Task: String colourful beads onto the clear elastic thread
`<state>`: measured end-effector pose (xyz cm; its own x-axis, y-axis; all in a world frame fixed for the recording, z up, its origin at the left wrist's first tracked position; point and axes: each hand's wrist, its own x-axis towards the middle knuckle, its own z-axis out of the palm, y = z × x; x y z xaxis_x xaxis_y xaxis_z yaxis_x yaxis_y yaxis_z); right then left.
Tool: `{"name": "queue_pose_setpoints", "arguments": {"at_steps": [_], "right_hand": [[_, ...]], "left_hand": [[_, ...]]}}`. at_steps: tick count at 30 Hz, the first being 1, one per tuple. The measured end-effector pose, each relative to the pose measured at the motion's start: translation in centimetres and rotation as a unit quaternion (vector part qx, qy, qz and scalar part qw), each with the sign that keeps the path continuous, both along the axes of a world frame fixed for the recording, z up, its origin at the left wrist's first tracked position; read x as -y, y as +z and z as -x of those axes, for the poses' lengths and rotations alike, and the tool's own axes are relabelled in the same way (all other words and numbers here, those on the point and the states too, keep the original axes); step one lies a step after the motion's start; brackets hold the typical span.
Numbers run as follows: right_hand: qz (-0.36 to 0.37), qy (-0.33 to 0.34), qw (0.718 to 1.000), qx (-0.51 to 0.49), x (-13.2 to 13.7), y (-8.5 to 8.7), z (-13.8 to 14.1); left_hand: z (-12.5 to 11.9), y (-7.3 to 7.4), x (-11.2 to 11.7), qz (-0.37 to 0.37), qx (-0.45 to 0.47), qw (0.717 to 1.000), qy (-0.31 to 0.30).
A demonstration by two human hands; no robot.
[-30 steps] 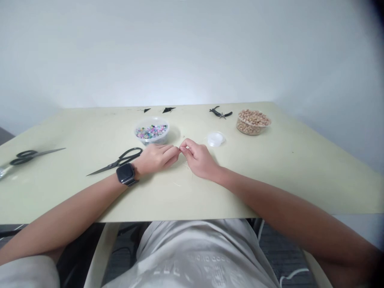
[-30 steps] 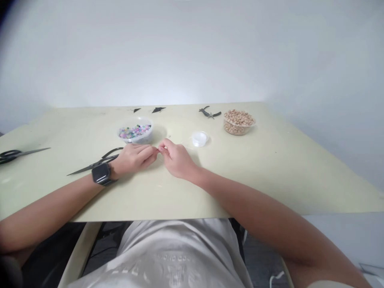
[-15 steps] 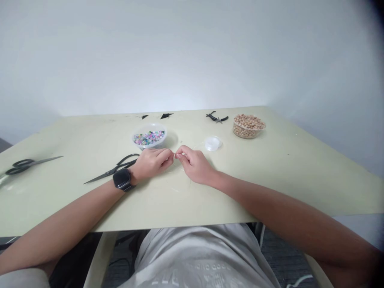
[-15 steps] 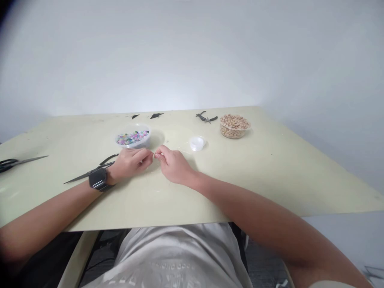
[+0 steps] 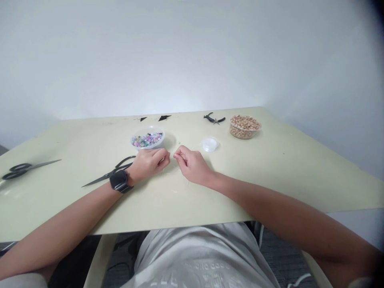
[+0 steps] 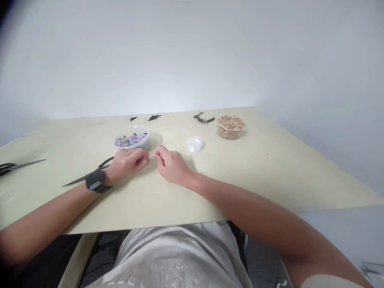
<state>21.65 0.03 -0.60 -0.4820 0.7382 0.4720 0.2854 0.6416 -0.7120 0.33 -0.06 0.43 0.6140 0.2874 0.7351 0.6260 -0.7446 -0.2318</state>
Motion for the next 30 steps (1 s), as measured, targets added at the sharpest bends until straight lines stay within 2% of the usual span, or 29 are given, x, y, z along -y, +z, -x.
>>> {"name": "queue_pose_setpoints", "arguments": {"at_steps": [10,16,19,21,24,25,27,29,30], "right_hand": [[0.056,-0.01,0.998,-0.026,-0.5,-0.1,0.0],[0.035,0.001,0.999,0.003,-0.5,-0.2,-0.1],[0.026,0.001,1.0,0.016,-0.6,-0.2,-0.2],[0.025,0.0,1.0,0.015,-0.7,-0.2,-0.3],[0.03,-0.001,1.0,0.009,-0.7,-0.3,-0.3],[0.031,-0.002,0.999,0.008,-0.7,-0.3,-0.3],[0.033,-0.001,0.999,0.009,-0.6,-0.3,-0.3],[0.034,0.001,0.999,0.009,-0.6,-0.3,-0.3],[0.035,0.003,0.999,0.008,-0.6,-0.4,-0.2]], "left_hand": [[0.1,-0.5,-0.2,0.02,0.02,1.0,0.001],[0.0,-0.7,-0.4,0.043,-0.008,0.999,-0.006],[0.5,-0.1,-0.4,0.029,-0.012,0.999,0.0],[1.3,0.8,-0.3,-0.007,-0.015,1.0,0.011],[3.1,2.3,-0.5,-0.055,-0.024,0.996,0.072],[3.7,2.8,-0.6,-0.046,-0.016,0.993,0.11],[4.9,3.5,-1.1,0.025,0.038,0.98,0.195],[6.0,3.7,-1.9,0.145,0.093,0.952,0.254],[6.5,3.6,-2.4,0.21,0.104,0.936,0.262]]}}
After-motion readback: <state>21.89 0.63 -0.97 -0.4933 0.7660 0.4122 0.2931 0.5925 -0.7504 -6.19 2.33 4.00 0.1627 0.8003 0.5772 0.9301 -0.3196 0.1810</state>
